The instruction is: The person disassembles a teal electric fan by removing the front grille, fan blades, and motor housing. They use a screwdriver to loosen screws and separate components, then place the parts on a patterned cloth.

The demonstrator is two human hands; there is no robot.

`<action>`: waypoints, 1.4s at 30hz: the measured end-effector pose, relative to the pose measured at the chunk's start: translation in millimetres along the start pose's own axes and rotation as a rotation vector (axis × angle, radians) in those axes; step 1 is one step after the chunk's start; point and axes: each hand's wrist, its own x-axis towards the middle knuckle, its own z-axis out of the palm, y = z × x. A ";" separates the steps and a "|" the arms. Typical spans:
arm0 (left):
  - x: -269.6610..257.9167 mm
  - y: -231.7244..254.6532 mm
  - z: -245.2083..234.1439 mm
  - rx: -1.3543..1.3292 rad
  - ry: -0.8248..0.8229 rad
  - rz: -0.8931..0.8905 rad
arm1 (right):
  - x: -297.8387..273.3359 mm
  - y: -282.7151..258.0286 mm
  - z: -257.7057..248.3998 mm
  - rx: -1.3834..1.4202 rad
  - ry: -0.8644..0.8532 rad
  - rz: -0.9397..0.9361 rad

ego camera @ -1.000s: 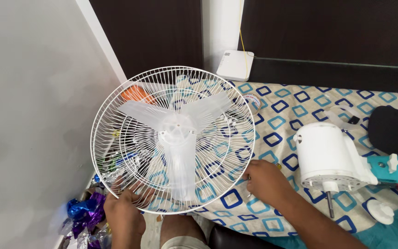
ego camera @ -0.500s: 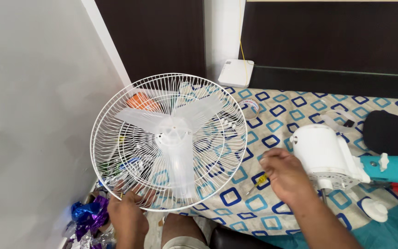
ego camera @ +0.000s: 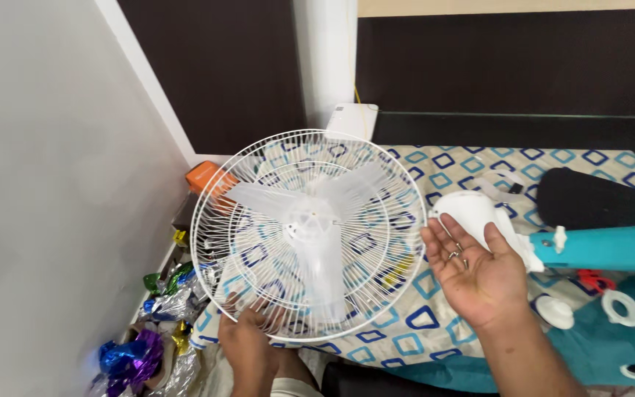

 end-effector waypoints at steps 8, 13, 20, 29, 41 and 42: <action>10.1 -3.1 -13.5 0.210 -0.013 0.024 | -34.0 -11.6 -7.7 0.003 -0.099 0.011; 21.5 -1.4 -33.5 0.528 -0.001 0.082 | -31.7 -30.0 -45.4 0.017 -0.115 -0.042; 3.0 13.5 -21.9 0.696 0.085 0.488 | 2.0 -82.8 -141.6 0.080 0.219 -0.327; -99.0 -3.5 63.6 0.783 -0.608 1.131 | 3.3 -85.5 -186.2 -0.090 0.246 -0.204; -127.9 -87.7 193.2 1.207 -1.665 1.461 | -18.9 -99.1 -190.5 -0.213 0.249 -0.171; -124.0 -91.9 198.3 1.258 -1.717 1.448 | -17.1 -100.8 -195.7 -0.212 0.272 -0.175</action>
